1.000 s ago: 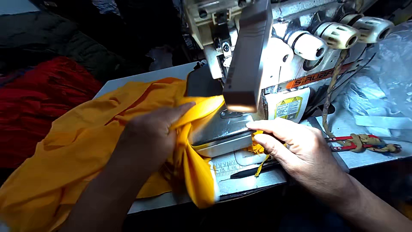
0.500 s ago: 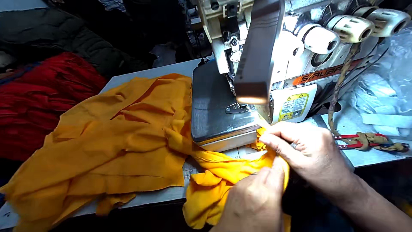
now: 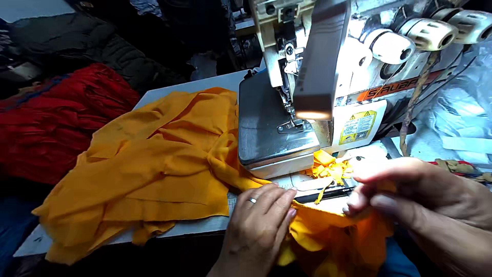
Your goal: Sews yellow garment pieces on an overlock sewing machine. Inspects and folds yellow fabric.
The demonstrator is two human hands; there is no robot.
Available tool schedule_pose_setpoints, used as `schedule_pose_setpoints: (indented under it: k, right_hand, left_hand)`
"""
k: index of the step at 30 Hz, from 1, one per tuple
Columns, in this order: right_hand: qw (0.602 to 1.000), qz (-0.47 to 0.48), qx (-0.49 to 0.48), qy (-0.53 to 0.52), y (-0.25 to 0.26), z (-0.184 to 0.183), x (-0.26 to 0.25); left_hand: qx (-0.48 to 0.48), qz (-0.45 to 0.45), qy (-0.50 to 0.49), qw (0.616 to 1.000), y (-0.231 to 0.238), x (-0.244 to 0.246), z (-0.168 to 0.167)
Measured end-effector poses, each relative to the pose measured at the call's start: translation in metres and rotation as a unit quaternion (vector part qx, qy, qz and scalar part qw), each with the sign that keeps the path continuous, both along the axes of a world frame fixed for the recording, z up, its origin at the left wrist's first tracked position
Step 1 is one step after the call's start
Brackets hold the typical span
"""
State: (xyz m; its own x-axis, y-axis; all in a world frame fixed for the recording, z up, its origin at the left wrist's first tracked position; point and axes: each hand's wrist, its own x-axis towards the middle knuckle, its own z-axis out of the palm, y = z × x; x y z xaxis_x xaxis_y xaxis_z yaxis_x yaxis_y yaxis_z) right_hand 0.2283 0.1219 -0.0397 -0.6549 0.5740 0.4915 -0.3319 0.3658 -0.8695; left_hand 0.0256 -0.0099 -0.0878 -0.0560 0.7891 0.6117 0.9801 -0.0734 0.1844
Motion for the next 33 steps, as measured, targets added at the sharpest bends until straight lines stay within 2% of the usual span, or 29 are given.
schedule_pose_setpoints:
  k: [3, 9, 12, 14, 18, 21, 26, 29, 32, 33]
  right_hand:
    - [0.999, 0.023, -0.024, 0.001, -0.007, 0.014, 0.014]
    - [0.989, -0.149, 0.012, 0.006, 0.007, -0.001, 0.021]
    - [0.978, -0.207, 0.015, -0.025, 0.009, -0.015, 0.014]
    - [0.969, -0.241, 0.010, -0.061, 0.012, -0.031, 0.005]
    - [0.969, -0.228, -0.057, -0.074, 0.021, -0.059, -0.005]
    - [0.974, -0.217, -0.046, -0.048, 0.023, -0.066, -0.005]
    - [0.983, -0.173, -0.065, -0.021, 0.028, -0.069, 0.001]
    - [0.982, -0.179, -0.050, -0.029, 0.028, -0.070, 0.002]
    - [0.982, -0.185, -0.033, -0.033, 0.028, -0.072, 0.001]
    - [0.981, -0.186, -0.036, -0.033, 0.028, -0.072, 0.001]
  left_hand:
    - [-0.008, 0.029, -0.002, 1.000, -0.013, -0.019, 0.006]
    - [-0.052, 0.043, -0.019, 0.998, -0.044, -0.052, 0.044]
    - [-0.111, 0.026, -0.024, 0.993, -0.055, -0.050, 0.061]
    - [-0.121, 0.045, -0.007, 0.992, -0.060, -0.052, 0.061]
    - [-0.082, 0.111, 0.052, 0.989, -0.069, -0.069, 0.038]
    - [-0.057, 0.130, 0.043, 0.989, -0.078, -0.074, 0.024]
    - [-0.098, 0.165, 0.026, 0.981, -0.085, -0.079, 0.045]
    - [-0.093, 0.157, -0.067, 0.981, -0.080, -0.079, 0.052]
    - [-0.042, 0.077, -0.296, 0.951, -0.074, -0.082, 0.051]
    - [-0.033, 0.056, -0.344, 0.937, -0.072, -0.083, 0.051]
